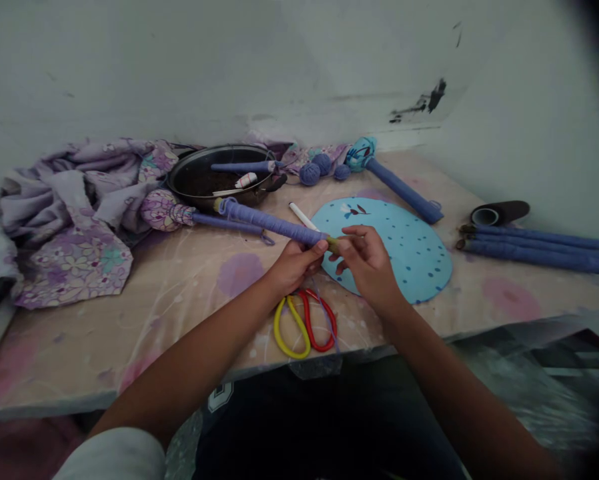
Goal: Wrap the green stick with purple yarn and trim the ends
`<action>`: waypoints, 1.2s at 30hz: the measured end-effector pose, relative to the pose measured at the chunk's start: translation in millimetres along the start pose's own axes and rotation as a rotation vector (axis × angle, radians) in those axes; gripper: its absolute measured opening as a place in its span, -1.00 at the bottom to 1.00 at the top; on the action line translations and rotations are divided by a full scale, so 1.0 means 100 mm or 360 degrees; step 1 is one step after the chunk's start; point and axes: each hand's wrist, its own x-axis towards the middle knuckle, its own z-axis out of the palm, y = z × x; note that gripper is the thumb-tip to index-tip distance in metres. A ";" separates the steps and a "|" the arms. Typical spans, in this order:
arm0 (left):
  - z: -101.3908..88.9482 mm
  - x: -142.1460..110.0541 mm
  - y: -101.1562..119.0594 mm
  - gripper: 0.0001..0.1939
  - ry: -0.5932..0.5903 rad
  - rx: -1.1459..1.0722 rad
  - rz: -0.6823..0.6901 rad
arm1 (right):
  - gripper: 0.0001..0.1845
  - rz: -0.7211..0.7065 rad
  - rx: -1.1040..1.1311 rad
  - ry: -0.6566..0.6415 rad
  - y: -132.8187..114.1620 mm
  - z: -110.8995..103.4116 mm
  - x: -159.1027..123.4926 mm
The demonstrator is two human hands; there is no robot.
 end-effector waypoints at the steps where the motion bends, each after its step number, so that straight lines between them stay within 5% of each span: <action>1: 0.01 0.00 0.00 -0.59 0.0001 0.0005 0.0002 | -0.71 0.0135 0.0091 -0.0062 -0.02 -0.01 0.00; 4: 0.04 -0.02 0.02 -0.57 0.0046 -0.0036 0.0006 | -0.71 0.0135 0.0043 -0.0098 -0.01 -0.01 0.00; 10: 0.12 -0.05 0.04 -0.61 0.0106 -0.0200 -0.0012 | -0.89 -0.0844 -0.0684 0.0226 0.06 0.01 0.01; 15: 0.15 -0.05 0.02 -0.57 0.0147 -0.0194 0.0026 | -0.90 -0.1024 -0.0933 0.0188 0.00 0.01 -0.01; 18: 0.14 -0.05 0.02 -0.59 0.0214 -0.0166 0.0026 | -0.96 -0.0869 -0.0720 0.0094 -0.02 0.02 -0.02; 22: 0.11 -0.04 0.01 -0.61 0.0165 -0.0052 0.0066 | -0.74 -0.0101 -0.0078 0.0051 -0.01 0.00 0.01; 25: 0.10 -0.03 -0.01 -0.65 0.0172 0.0018 0.0095 | -0.60 0.0281 -0.0040 -0.0190 0.00 -0.02 0.02; 32: 0.11 -0.02 -0.01 -0.59 0.0226 -0.0055 -0.0045 | -0.74 -0.0268 -0.0828 0.0237 0.07 0.05 -0.02; 36: 0.12 -0.03 0.01 -0.57 0.0208 -0.0095 -0.0032 | -0.67 -0.0143 -0.0523 0.0160 0.05 0.06 -0.01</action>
